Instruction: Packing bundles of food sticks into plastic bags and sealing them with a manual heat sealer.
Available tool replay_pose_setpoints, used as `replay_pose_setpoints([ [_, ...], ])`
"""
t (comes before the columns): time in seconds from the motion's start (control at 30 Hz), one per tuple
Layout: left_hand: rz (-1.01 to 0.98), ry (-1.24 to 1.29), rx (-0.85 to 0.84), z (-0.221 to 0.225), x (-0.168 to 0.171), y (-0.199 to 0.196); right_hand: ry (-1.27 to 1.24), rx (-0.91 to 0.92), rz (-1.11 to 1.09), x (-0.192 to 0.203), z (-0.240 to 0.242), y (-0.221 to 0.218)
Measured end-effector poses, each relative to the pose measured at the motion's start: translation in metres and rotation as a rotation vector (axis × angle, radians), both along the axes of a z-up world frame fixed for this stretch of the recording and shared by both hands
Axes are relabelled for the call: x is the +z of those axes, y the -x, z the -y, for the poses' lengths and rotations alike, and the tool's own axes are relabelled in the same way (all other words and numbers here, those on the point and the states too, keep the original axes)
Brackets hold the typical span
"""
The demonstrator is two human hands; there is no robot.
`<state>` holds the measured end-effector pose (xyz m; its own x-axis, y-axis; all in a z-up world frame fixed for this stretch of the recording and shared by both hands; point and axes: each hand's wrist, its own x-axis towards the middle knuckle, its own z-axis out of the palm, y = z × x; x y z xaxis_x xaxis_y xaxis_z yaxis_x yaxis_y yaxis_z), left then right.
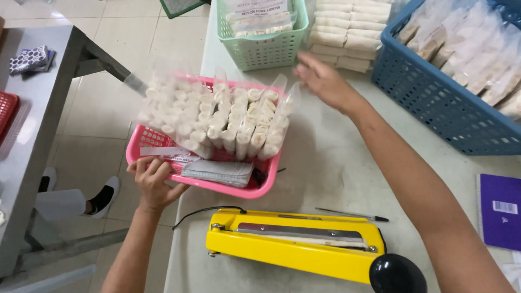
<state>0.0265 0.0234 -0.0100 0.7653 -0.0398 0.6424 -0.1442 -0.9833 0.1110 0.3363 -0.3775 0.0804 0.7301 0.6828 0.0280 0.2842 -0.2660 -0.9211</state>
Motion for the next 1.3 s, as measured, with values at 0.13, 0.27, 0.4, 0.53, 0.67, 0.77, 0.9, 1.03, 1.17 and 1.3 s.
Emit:
replay_pose_setpoints([
  [0.13,-0.049,-0.038,0.016,0.039,0.024,0.0,0.111,-0.122,-0.232,-0.018,0.033,0.057],
  [0.27,-0.153,-0.012,-0.107,0.072,0.052,-0.002,-0.008,-0.155,-0.576,-0.04,0.038,0.103],
  [0.4,-0.274,-0.046,-0.158,0.095,0.054,-0.012,-0.044,-0.198,-0.545,-0.042,0.064,0.11],
  [0.53,-0.6,0.114,-0.357,0.141,0.093,-0.022,-0.052,-0.309,-0.557,-0.051,0.105,0.122],
  [0.67,-0.577,0.169,-0.516,0.211,0.123,-0.04,-0.087,-0.444,-0.528,-0.049,0.145,0.128],
  [0.77,-1.148,-0.008,-0.458,0.25,0.123,-0.061,-0.108,-0.541,-0.508,-0.043,0.163,0.135],
  [0.9,-1.34,0.018,-0.528,0.262,0.118,-0.068,-0.128,-0.629,-0.481,-0.047,0.201,0.159],
  [1.03,-1.109,-0.108,-0.62,0.269,0.122,-0.074,-0.067,-0.632,-0.407,-0.063,0.274,0.205],
  [1.17,-0.832,0.074,-0.521,0.255,0.123,-0.076,-0.156,-0.718,-0.345,-0.061,0.349,0.274],
  [1.3,-0.908,0.473,-0.499,0.265,0.211,-0.056,-0.163,-0.861,-0.359,-0.015,0.369,0.333],
])
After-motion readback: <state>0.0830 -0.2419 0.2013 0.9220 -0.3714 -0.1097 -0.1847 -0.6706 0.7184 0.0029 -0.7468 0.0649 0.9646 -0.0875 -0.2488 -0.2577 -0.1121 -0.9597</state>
